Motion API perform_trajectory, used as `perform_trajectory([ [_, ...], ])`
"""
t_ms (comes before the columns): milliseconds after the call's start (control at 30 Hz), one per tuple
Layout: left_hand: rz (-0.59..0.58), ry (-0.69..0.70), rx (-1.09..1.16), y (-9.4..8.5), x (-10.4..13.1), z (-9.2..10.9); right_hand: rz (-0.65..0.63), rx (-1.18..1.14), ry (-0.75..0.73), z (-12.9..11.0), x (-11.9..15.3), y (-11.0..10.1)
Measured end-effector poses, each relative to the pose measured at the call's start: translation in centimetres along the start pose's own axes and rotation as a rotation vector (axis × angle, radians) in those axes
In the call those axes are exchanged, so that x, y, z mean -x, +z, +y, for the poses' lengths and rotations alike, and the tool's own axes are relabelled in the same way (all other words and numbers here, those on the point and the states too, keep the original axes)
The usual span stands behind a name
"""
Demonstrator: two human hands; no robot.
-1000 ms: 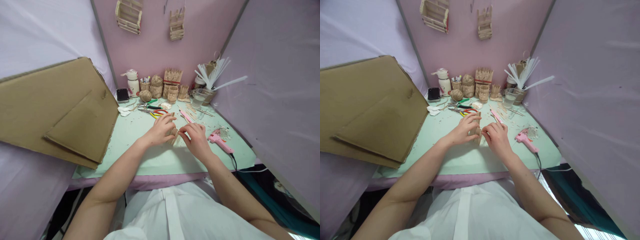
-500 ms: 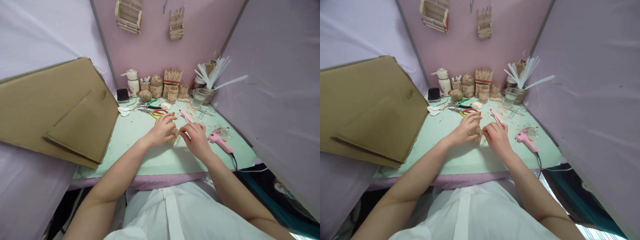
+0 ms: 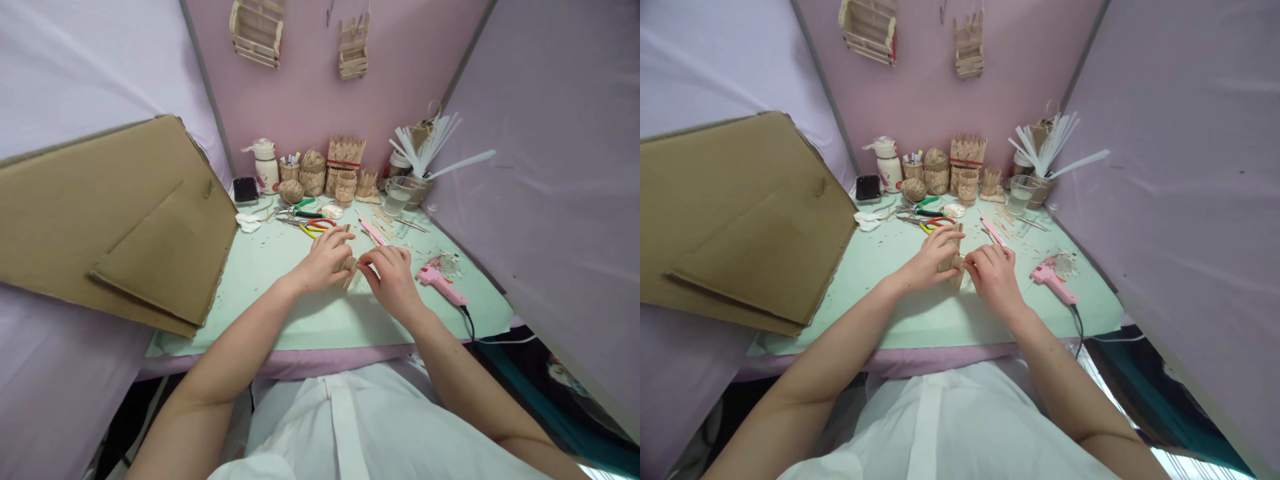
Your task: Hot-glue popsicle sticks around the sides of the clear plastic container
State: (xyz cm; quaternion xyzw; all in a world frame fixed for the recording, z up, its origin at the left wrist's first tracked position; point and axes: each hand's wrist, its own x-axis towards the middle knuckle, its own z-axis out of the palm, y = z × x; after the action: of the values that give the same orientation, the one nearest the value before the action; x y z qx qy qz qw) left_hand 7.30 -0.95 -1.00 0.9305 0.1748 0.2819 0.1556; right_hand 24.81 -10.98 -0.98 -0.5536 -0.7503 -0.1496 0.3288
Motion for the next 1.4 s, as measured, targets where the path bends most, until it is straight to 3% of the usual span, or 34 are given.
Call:
perform_trajectory([
  [1033,0.005,0.002,0.007,0.1,0.0,0.0,0.03,-0.008,0.002,0.2,0.5,0.6],
  [1200,0.006,0.003,0.001,0.0,0.0,0.0,0.088,-0.18,0.128,0.7,1.7,1.2],
  [1400,0.018,0.016,0.019,0.1,0.0,-0.2,-0.135,-0.363,0.346,1.8,3.9,3.4],
])
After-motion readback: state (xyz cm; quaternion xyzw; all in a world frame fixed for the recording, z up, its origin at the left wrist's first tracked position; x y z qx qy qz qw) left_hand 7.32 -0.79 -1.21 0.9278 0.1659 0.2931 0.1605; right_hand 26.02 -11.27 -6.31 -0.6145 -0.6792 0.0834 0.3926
